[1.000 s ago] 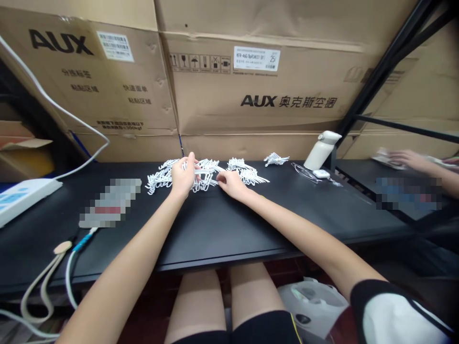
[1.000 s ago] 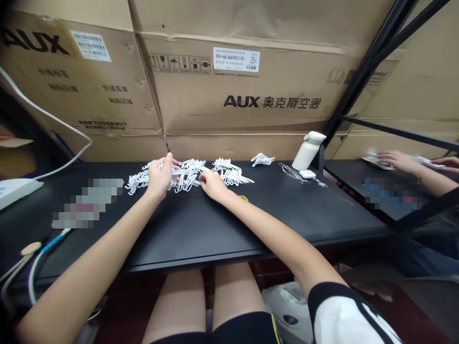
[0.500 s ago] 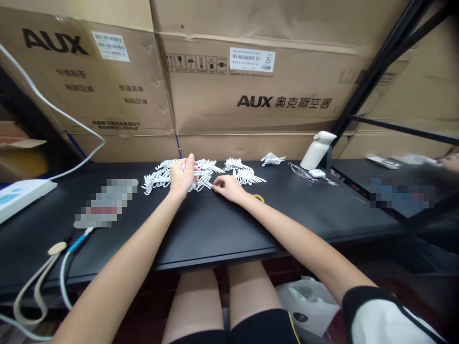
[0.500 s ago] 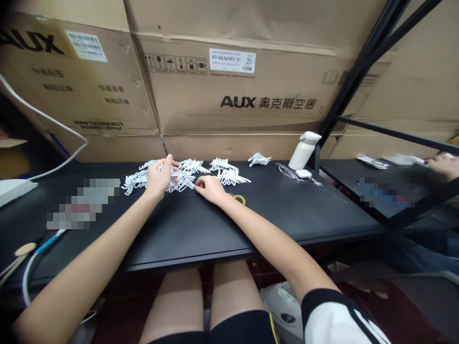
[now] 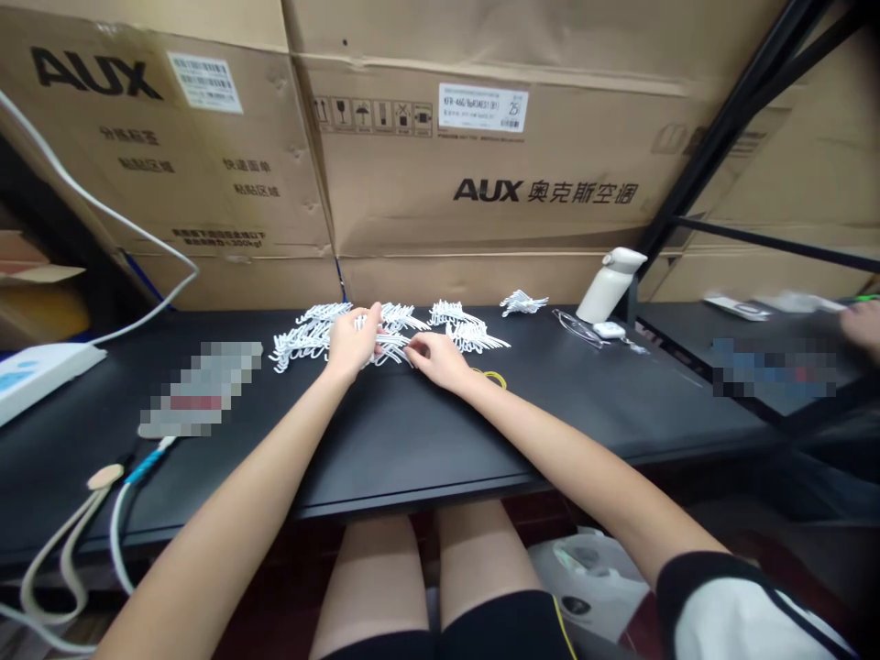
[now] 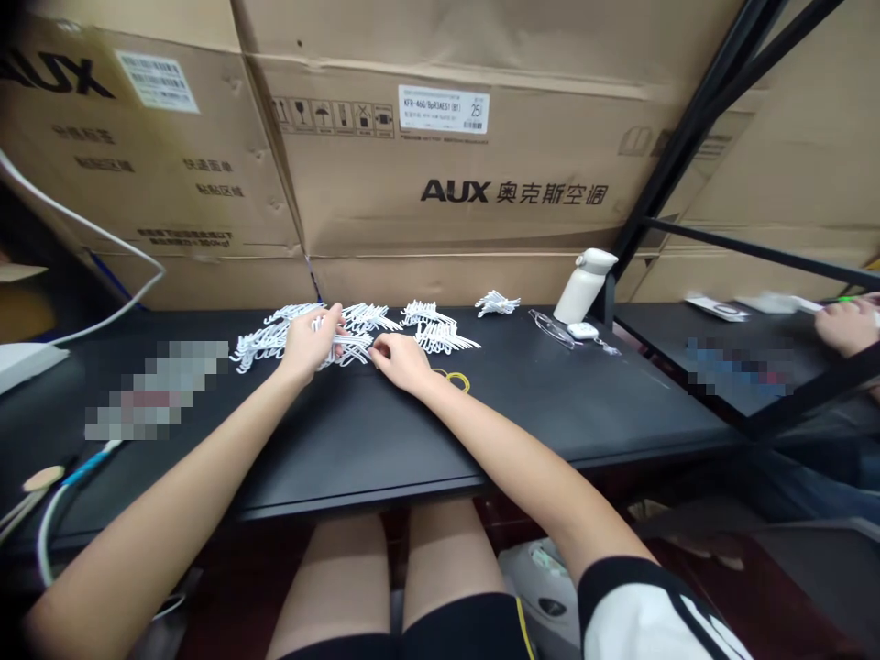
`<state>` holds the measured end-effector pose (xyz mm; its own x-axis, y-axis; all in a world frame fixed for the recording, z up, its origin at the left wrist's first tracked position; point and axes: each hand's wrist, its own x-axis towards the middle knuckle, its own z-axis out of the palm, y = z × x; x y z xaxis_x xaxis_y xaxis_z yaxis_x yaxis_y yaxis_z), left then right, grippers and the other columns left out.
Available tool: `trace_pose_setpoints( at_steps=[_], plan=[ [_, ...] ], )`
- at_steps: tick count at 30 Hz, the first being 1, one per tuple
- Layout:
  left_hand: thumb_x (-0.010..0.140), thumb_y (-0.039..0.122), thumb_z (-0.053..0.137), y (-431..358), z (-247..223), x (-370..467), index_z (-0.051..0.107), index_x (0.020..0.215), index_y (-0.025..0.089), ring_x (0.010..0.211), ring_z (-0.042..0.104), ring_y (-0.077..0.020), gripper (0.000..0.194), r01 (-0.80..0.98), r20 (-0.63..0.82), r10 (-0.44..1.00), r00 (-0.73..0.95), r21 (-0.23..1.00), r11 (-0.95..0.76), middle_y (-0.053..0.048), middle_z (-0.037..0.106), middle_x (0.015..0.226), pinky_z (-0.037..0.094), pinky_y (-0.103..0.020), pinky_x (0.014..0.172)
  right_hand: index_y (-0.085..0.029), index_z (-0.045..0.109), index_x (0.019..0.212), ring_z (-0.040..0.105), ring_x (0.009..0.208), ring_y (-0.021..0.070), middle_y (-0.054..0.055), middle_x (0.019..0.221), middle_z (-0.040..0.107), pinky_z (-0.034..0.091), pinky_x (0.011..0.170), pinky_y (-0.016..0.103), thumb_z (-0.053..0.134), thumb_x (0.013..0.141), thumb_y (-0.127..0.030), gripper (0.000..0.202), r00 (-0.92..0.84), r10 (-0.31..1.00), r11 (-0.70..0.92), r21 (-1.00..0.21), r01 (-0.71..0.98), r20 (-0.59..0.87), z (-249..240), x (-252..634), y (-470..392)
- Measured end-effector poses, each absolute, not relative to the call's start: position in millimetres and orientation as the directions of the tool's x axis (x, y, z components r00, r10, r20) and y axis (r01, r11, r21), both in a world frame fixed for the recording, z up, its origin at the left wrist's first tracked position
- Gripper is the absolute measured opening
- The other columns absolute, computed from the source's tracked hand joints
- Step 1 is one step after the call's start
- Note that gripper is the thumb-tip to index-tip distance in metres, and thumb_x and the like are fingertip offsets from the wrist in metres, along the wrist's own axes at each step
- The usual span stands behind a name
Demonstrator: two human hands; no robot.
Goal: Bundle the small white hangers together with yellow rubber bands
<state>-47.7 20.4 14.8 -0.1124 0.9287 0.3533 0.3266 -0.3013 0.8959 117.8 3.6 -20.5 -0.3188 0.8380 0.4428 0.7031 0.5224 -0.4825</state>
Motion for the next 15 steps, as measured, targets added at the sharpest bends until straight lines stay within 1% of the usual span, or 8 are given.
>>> trace_pose_setpoints(
  at_steps=[2, 4, 6, 7, 8, 11, 13, 15],
  plan=[
    [0.082, 0.048, 0.054, 20.1, 15.8, -47.8, 0.060, 0.067, 0.018, 0.033, 0.052, -0.0139, 0.034, 0.342, 0.345, 0.931, -0.117, 0.894, -0.289, -0.003, 0.062, 0.058, 0.038, -0.024, 0.036, -0.015, 0.062, 0.104, 0.059, 0.096, 0.0201, 0.011, 0.106, 0.064, 0.047, 0.082, 0.032, 0.050, 0.090, -0.031, 0.025, -0.380, 0.778, 0.593, -0.386, 0.707, 0.500, -19.1, 116.8, 0.9],
    [0.082, 0.047, 0.054, 19.7, 17.2, -47.3, 0.059, 0.067, 0.018, 0.033, 0.051, -0.0139, 0.033, 0.315, 0.325, 0.937, -0.126, 0.909, -0.273, -0.003, 0.061, 0.057, 0.037, -0.024, 0.035, -0.014, 0.058, 0.114, 0.049, 0.119, 0.0265, 0.017, 0.130, 0.051, 0.042, 0.095, 0.040, 0.052, 0.089, -0.036, 0.034, -0.474, 0.722, 0.659, -0.290, 0.694, 0.505, -19.2, 115.4, -0.4],
    [0.082, 0.046, 0.054, 19.2, 18.6, -46.3, 0.058, 0.067, 0.017, 0.032, 0.050, -0.0129, 0.033, 0.262, 0.295, 0.945, -0.143, 0.932, -0.251, -0.002, 0.060, 0.056, 0.036, -0.023, 0.033, -0.014, 0.055, 0.120, 0.040, 0.129, 0.0308, 0.019, 0.142, 0.040, 0.038, 0.100, 0.048, 0.051, 0.089, -0.041, 0.041, -0.542, 0.708, 0.687, -0.260, 0.679, 0.453, -20.6, 114.6, 0.0],
    [0.082, 0.046, 0.054, 18.8, 19.3, -45.6, 0.058, 0.067, 0.017, 0.032, 0.050, -0.0122, 0.033, 0.233, 0.280, 0.948, -0.150, 0.942, -0.241, -0.002, 0.059, 0.056, 0.036, -0.023, 0.033, -0.015, 0.053, 0.123, 0.040, 0.129, 0.0310, 0.019, 0.143, 0.038, 0.039, 0.100, 0.049, 0.050, 0.089, -0.042, 0.044, -0.558, 0.712, 0.689, -0.273, 0.671, 0.426, -21.5, 114.6, 0.8],
    [0.082, 0.045, 0.055, 18.4, 20.1, -45.0, 0.058, 0.067, 0.017, 0.032, 0.049, -0.0116, 0.032, 0.203, 0.268, 0.950, -0.157, 0.951, -0.235, -0.001, 0.058, 0.055, 0.036, -0.022, 0.033, -0.015, 0.051, 0.125, 0.042, 0.127, 0.0299, 0.018, 0.141, 0.040, 0.039, 0.100, 0.048, 0.050, 0.090, -0.042, 0.045, -0.567, 0.716, 0.691, -0.295, 0.660, 0.409, -22.2, 115.0, 1.8],
    [0.082, 0.043, 0.055, 16.3, 22.6, -43.2, 0.057, 0.067, 0.016, 0.031, 0.047, -0.0103, 0.031, 0.125, 0.262, 0.950, -0.168, 0.962, -0.243, 0.000, 0.057, 0.053, 0.036, -0.021, 0.032, -0.016, 0.047, 0.130, 0.049, 0.121, 0.0242, 0.016, 0.134, 0.047, 0.040, 0.102, 0.041, 0.052, 0.089, -0.034, 0.045, -0.575, 0.700, 0.712, -0.347, 0.610, 0.424, -22.2, 118.4, 4.7],
    [0.082, 0.043, 0.055, 14.8, 24.0, -42.3, 0.057, 0.067, 0.016, 0.031, 0.046, -0.0097, 0.031, 0.099, 0.276, 0.947, -0.165, 0.960, -0.262, 0.001, 0.056, 0.051, 0.035, -0.021, 0.031, -0.014, 0.050, 0.127, 0.051, 0.118, 0.0234, 0.016, 0.130, 0.051, 0.040, 0.102, 0.039, 0.054, 0.088, -0.030, 0.042, -0.573, 0.686, 0.724, -0.343, 0.599, 0.449, -20.2, 121.2, 5.6],
    [0.082, 0.042, 0.055, 13.8, 24.9, -41.8, 0.057, 0.067, 0.016, 0.030, 0.046, -0.0092, 0.030, 0.089, 0.294, 0.943, -0.154, 0.955, -0.283, 0.001, 0.056, 0.050, 0.035, -0.020, 0.031, -0.013, 0.054, 0.120, 0.054, 0.112, 0.0235, 0.016, 0.123, 0.056, 0.042, 0.099, 0.038, 0.053, 0.088, -0.029, 0.035, -0.566, 0.678, 0.729, -0.333, 0.598, 0.469, -18.1, 123.1, 5.6]
  ],
)
